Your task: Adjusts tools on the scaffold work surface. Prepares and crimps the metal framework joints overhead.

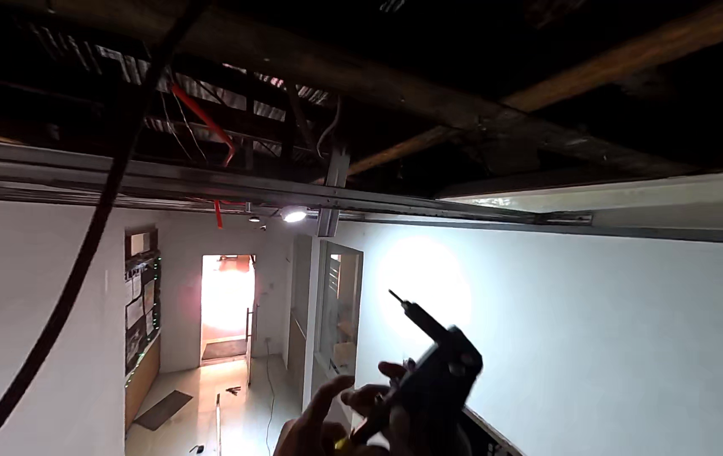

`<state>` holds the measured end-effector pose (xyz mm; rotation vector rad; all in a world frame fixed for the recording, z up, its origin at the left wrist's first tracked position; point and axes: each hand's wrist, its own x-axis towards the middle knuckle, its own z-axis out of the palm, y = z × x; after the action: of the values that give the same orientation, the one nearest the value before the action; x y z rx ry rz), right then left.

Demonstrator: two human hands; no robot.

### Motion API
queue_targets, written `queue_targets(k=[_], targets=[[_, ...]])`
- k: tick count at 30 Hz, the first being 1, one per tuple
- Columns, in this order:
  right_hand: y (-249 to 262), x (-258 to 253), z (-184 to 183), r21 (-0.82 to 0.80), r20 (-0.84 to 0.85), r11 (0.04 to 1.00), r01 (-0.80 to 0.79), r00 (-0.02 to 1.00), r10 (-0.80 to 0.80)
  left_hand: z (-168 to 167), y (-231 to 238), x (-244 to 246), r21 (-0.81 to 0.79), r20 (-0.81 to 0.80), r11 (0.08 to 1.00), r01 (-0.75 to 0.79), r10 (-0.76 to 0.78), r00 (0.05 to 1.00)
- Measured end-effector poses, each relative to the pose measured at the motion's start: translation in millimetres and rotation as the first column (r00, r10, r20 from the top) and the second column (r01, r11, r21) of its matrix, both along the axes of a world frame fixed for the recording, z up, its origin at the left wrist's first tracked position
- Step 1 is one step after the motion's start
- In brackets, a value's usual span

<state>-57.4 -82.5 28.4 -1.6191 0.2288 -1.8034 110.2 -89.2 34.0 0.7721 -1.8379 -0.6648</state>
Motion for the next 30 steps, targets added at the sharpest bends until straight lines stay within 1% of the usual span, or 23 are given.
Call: queue_targets(k=[1,2,3,5,7,10,13,16,22,26,30], targets=[[-7,10,17,-0.002,0.021,0.996,0.091,0.996,-0.091,5,-9,-2,0.006,-0.077,1.000,0.003,-0.002,0.997],[-13,17,35,0.006,0.008,0.983,0.184,0.983,-0.184,9,-20,-3,0.005,-0.132,1.000,-0.014,0.014,0.991],[-22,23,53,0.004,-0.015,0.965,0.263,0.965,-0.263,14,-33,-3,0.003,-0.161,0.999,-0.040,0.040,0.986],[-44,31,84,-0.009,-0.058,0.925,0.379,0.924,-0.379,23,-58,0,-0.011,-0.169,0.997,-0.082,0.079,0.982],[-63,36,110,0.029,-0.107,0.893,0.449,0.890,-0.444,32,-82,1,-0.020,-0.157,0.995,-0.093,0.089,0.984],[-85,42,134,0.111,-0.188,0.867,0.486,0.867,-0.462,44,-106,4,-0.003,-0.157,0.996,-0.086,0.085,0.984],[-99,47,141,0.138,-0.188,0.864,0.485,0.869,-0.458,48,-122,8,-0.009,-0.171,0.998,-0.063,0.061,0.983],[-103,50,140,0.125,-0.178,0.857,0.500,0.861,-0.476,48,-129,12,-0.022,-0.186,0.999,-0.049,0.044,0.981],[-104,58,136,0.074,-0.190,0.843,0.534,0.837,-0.513,43,-136,16,-0.044,-0.226,0.999,-0.024,0.013,0.974],[-102,63,138,0.051,-0.190,0.811,0.583,0.803,-0.565,45,-140,17,-0.054,-0.247,0.998,0.020,-0.033,0.969],[-102,63,138,0.073,-0.181,0.810,0.582,0.806,-0.563,45,-141,18,-0.038,-0.242,0.999,0.037,-0.045,0.969]])
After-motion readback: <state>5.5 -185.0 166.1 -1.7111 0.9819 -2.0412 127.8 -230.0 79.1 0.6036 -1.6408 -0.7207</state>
